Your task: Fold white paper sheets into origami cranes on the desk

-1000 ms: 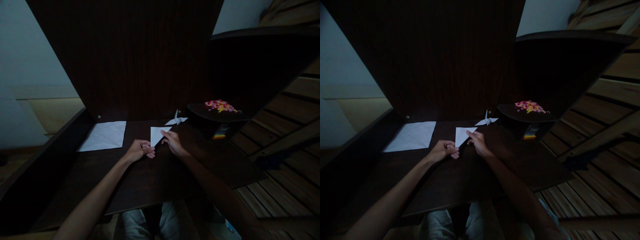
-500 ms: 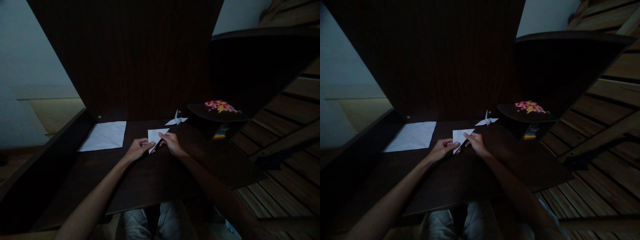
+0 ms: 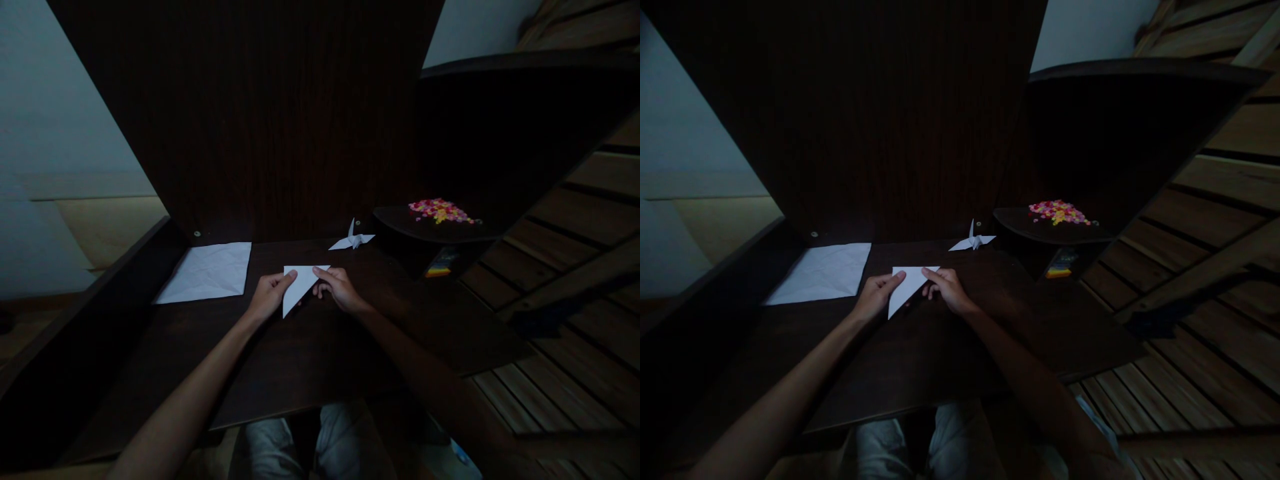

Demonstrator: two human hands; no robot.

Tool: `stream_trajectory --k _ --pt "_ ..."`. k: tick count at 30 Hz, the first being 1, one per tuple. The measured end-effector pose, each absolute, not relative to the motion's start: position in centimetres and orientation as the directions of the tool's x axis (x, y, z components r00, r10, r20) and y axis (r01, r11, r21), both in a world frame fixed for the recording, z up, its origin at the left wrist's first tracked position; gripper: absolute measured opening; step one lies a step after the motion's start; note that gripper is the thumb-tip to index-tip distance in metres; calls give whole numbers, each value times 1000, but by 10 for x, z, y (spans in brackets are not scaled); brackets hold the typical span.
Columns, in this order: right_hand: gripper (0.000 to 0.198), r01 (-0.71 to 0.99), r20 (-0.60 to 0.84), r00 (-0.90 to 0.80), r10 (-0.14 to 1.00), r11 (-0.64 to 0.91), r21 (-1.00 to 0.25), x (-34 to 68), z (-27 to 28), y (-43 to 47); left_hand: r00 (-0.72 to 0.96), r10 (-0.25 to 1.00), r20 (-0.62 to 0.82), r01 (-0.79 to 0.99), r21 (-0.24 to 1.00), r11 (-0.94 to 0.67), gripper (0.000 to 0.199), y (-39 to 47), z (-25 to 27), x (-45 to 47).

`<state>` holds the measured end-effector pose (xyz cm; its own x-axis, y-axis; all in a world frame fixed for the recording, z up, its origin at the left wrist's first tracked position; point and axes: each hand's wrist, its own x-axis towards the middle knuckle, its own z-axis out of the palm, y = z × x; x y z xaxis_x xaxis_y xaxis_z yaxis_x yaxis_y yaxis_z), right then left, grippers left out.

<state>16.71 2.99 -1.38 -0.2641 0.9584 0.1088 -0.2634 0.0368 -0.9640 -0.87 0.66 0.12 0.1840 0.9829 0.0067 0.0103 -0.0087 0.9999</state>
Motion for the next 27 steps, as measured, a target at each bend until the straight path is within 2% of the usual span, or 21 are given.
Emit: stream_trajectory --k 6,11,21,25,27 --pt "41 -257 110 -238 965 47 -965 167 -14 30 110 985 131 -20 991 -130 31 11 1 -12" --pt "35 -252 145 -184 972 96 -963 168 -13 31 96 982 160 -1 987 -161 34 13 1 -13" --pt "39 -207 156 -212 965 111 -972 169 -12 31 28 991 134 -70 989 -132 34 23 -14 -16" --pt "41 -200 169 -137 976 140 -970 168 -13 32 44 992 115 -53 992 -113 35 17 -11 -8" --pt "41 -215 172 -86 981 150 -965 168 -14 33 51 988 147 -82 986 -143 55 12 -9 -4"
